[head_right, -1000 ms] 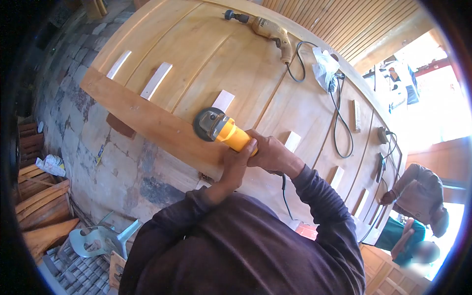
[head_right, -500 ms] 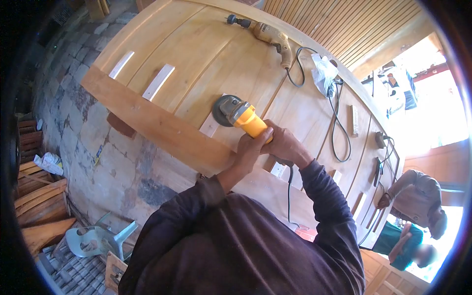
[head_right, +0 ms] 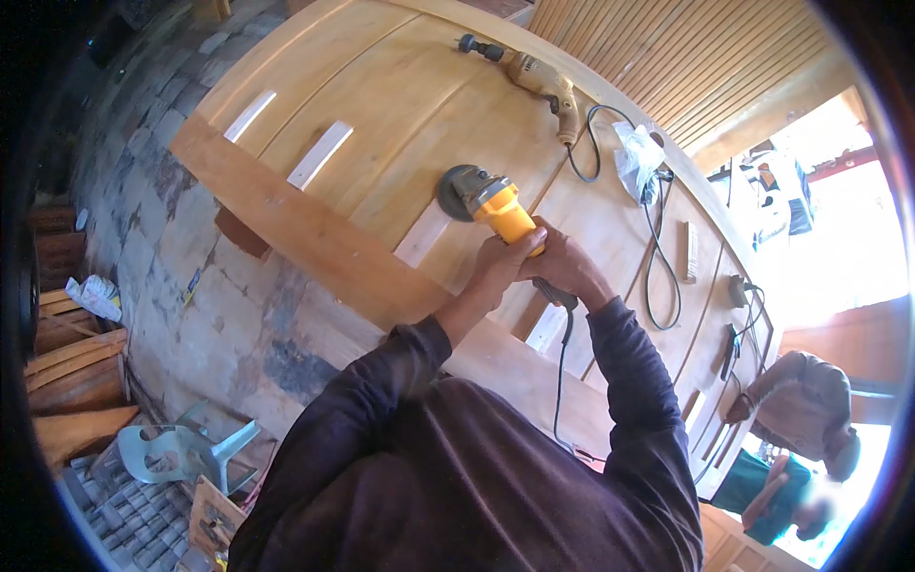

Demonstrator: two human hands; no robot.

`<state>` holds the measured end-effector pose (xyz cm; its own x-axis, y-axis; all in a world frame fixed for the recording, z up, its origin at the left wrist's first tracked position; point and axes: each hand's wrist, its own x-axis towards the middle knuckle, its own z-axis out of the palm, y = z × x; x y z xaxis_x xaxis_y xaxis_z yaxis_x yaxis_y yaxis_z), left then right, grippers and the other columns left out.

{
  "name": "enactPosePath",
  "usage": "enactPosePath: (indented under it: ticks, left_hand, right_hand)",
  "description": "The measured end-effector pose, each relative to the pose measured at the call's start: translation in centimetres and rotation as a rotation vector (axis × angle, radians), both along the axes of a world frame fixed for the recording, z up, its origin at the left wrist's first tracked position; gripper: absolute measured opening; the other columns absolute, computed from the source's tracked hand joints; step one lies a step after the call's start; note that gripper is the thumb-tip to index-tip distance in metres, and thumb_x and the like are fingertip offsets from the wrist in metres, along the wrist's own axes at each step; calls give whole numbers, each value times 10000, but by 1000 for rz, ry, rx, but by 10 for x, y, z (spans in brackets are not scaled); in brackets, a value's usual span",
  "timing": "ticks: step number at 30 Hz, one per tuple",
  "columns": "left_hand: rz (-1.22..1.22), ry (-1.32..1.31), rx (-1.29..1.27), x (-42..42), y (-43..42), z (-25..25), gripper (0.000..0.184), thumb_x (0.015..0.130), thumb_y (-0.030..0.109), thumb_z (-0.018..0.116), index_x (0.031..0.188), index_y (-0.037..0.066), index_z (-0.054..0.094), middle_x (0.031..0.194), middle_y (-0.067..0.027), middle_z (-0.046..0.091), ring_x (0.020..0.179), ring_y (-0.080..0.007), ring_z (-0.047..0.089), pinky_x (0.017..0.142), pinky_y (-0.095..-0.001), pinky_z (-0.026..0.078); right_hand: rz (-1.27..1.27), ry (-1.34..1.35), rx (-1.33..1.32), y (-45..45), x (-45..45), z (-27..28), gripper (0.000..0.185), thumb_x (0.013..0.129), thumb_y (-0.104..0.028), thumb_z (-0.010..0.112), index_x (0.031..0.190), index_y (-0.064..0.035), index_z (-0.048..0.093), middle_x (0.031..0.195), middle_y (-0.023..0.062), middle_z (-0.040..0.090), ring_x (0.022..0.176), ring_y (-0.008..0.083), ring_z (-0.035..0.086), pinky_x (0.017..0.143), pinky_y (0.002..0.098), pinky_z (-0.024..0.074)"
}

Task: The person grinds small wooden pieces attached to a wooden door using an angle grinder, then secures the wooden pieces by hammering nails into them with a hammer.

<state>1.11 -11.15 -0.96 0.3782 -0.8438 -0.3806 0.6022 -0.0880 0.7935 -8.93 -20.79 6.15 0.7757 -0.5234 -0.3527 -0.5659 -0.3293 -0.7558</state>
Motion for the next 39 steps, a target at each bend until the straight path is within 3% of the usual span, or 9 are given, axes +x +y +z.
enactPosePath:
  ticks: [9,12,14,17,24,28,32,35,39]
  left_hand:
    - [61,0,-33,-5,2,-9,499,922,407,806,1116,-46,727,1012,-90,746,876,-140,727,750,-284,585]
    - [86,-25,-14,-5,3,-10,517,921,422,803,1111,-53,726,1006,-94,747,867,-141,728,742,-284,586]
    - [50,-103,140,10,4,3,530,920,432,800,1109,-57,726,998,-96,749,864,-143,732,740,-283,587]
    - [3,-8,40,19,-6,-5,482,945,380,795,1146,-48,699,992,-87,727,785,-147,725,697,-271,591]
    - [179,-54,-26,-11,18,-3,525,928,426,789,1102,-65,728,962,-92,747,829,-131,720,711,-284,575]
    - [59,-106,126,14,12,9,515,924,427,793,1096,-55,731,942,-90,746,838,-133,720,731,-284,572]
    - [22,-100,86,13,10,5,531,936,413,791,1157,-59,697,989,-82,726,853,-135,717,736,-270,568]
    - [109,-11,-24,3,28,-3,487,963,370,775,1187,-52,682,1023,-74,716,881,-124,711,765,-269,573]
    - [95,-10,53,7,51,8,457,974,347,771,1196,-43,684,1058,-72,721,927,-120,709,801,-267,572]
  right_hand:
    - [26,-34,53,3,0,8,651,790,-262,883,1343,-49,616,1087,136,763,1001,247,743,879,381,575]
    - [88,-119,-76,2,0,-8,644,791,-248,880,1344,-48,619,1082,134,762,992,233,745,860,372,586]
    - [26,-96,7,-4,8,-14,650,785,-240,885,1347,-48,620,1082,129,760,1009,231,740,875,373,584]
    - [-39,-58,124,-8,14,-16,660,781,-238,888,1352,-47,619,1085,130,760,1036,234,735,906,379,576]
    - [85,-39,-54,9,-2,-6,692,780,-272,901,1367,-58,605,1095,149,761,1042,250,735,930,389,565]
    - [15,-89,34,3,12,-17,691,767,-274,907,1353,-61,608,1085,143,762,1029,252,735,913,388,564]
    - [55,-34,4,1,12,-8,750,747,-298,932,1373,-69,589,1083,136,764,1019,263,738,905,395,564]
    - [60,16,8,20,12,-2,678,779,-198,909,1373,-72,608,1140,78,747,1065,190,705,951,369,559]
    - [94,56,7,38,18,9,683,781,-200,897,1389,-91,604,1126,106,749,1059,227,720,944,377,556]
